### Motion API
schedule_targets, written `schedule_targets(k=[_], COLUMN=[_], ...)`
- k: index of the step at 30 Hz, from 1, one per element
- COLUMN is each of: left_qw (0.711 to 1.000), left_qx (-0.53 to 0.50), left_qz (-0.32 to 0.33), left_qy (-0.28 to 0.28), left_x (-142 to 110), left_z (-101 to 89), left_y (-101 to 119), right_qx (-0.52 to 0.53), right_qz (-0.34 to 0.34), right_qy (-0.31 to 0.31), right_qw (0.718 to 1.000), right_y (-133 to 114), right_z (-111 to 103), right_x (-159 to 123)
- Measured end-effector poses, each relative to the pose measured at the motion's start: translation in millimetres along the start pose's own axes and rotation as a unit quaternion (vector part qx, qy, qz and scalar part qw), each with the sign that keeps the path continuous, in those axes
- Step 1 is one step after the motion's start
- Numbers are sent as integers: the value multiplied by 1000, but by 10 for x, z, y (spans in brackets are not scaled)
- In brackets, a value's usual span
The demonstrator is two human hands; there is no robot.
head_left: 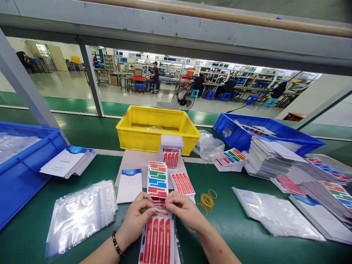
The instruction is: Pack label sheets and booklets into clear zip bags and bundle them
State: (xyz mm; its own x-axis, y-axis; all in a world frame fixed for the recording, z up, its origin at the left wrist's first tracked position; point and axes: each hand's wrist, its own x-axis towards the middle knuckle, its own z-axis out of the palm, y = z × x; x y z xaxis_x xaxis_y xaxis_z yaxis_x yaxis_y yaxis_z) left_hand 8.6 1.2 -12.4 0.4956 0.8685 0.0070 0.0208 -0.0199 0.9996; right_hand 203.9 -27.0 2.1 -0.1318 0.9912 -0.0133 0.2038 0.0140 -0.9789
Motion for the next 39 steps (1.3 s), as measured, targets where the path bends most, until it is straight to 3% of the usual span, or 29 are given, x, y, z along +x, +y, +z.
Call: schedule_targets(k=[2, 5, 10, 14, 17, 25, 30, 39], left_qw=[1000, 999, 992, 987, 987, 990, 987, 987], left_qx=[-12, -23, -85, -63, -62, -42, -67, -54], left_qz=[10, 8, -92, -147, -148, -132, -147, -151], left_qy=[23, 32, -25, -31, -31, -13, -26, -8], left_x=[-5, -10, 6, 19, 12, -5, -4, 1], left_z=[1, -2, -23, -31, -21, 10, -19, -86], left_y=[-8, -3, 35, 76, 110, 111, 140, 164], right_qx=[-23, -14, 19, 65, 39, -14, -12, -14], right_qz=[-15, 15, 52, 74, 85, 37, 81, 52], right_qy=[-41, -78, -40, -29, -24, -4, -13, 12], right_qw=[999, 997, 998, 995, 995, 999, 997, 998], right_y=[-28, -49, -13, 9, 8, -15, -14, 5], right_z=[11, 20, 18, 21, 41, 115, 54, 2], right_x=[-16, -35, -40, -32, -26, -4, -5, -13])
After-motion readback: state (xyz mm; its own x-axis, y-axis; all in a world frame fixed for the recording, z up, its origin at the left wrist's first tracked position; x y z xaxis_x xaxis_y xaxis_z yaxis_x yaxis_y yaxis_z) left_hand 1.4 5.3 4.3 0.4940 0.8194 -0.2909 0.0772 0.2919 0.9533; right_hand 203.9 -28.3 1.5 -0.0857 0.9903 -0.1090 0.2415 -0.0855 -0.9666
